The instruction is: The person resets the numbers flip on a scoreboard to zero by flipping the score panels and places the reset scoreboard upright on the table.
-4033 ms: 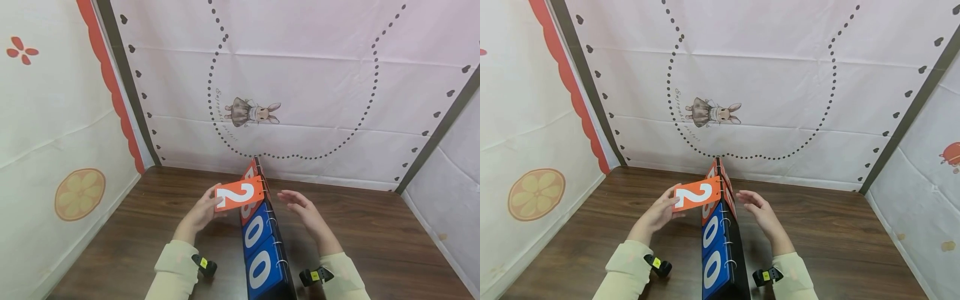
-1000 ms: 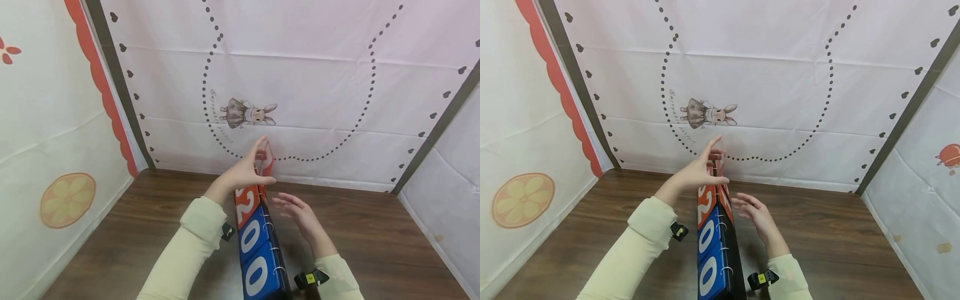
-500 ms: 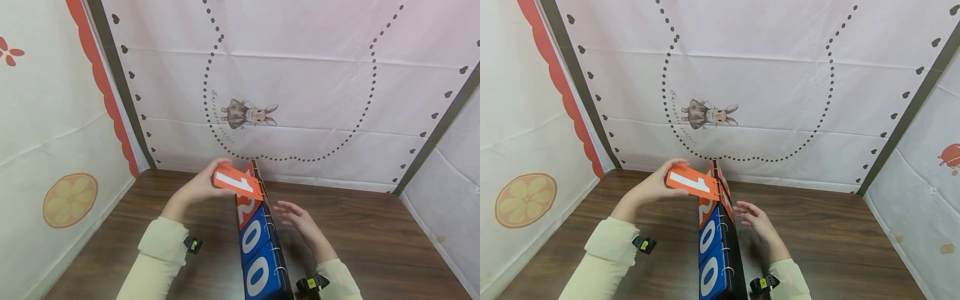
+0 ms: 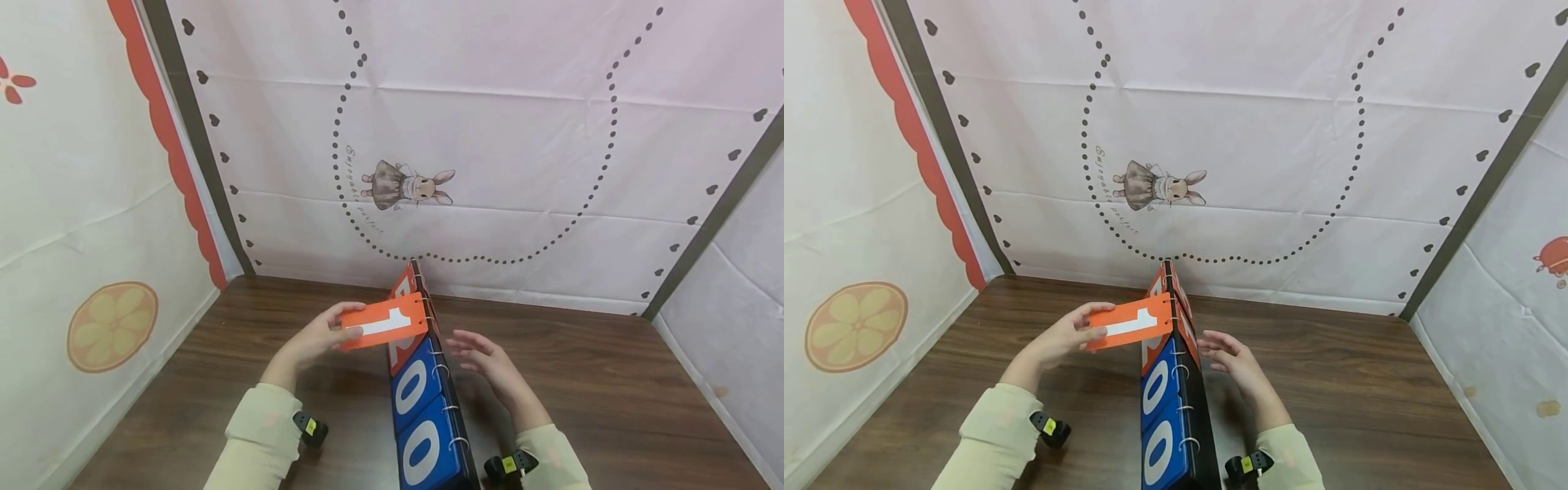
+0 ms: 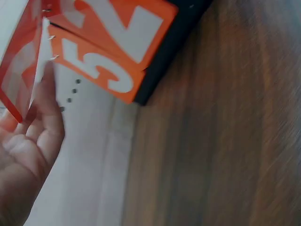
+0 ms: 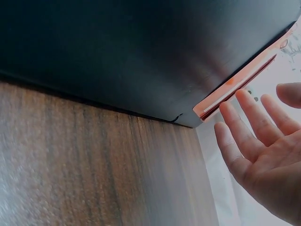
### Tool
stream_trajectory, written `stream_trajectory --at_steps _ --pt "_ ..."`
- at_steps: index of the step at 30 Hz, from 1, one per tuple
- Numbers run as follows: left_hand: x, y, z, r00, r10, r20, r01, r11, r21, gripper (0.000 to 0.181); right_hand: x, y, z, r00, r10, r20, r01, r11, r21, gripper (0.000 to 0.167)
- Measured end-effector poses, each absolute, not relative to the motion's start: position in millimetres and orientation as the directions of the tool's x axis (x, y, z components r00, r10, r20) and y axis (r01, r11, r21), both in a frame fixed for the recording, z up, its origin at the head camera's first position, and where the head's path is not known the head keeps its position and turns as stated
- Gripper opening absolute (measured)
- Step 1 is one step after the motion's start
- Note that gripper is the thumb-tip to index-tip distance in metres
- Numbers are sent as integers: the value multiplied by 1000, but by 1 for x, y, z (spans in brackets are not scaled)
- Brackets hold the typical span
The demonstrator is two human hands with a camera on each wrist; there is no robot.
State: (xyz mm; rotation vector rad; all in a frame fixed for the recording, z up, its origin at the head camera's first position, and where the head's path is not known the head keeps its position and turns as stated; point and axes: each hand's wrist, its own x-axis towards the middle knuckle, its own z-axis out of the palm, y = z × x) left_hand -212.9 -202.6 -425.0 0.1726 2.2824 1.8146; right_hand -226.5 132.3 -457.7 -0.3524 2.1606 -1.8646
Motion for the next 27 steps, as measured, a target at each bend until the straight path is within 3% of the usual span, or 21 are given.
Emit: stream_trajectory --at_steps 5,16,21,27 --pt "-221 -187 -441 -978 146 -147 -123 158 980 62 -227 133 -457 -927 -374 -25 -32 147 -989 39" --pt "-227 -156 -468 -971 100 -219 -190 239 952 63 -224 129 -457 -950 -313 -13 -39 160 -986 35" --pt "-227 -146 -472 -971 106 -214 -178 277 944 64 -225 126 -456 -962 -272 27 -91 229 -969 39" --pt "-227 -138 -471 -971 97 -217 -176 317 932 65 -228 123 -451 -938 -337 78 -213 384 -899 51"
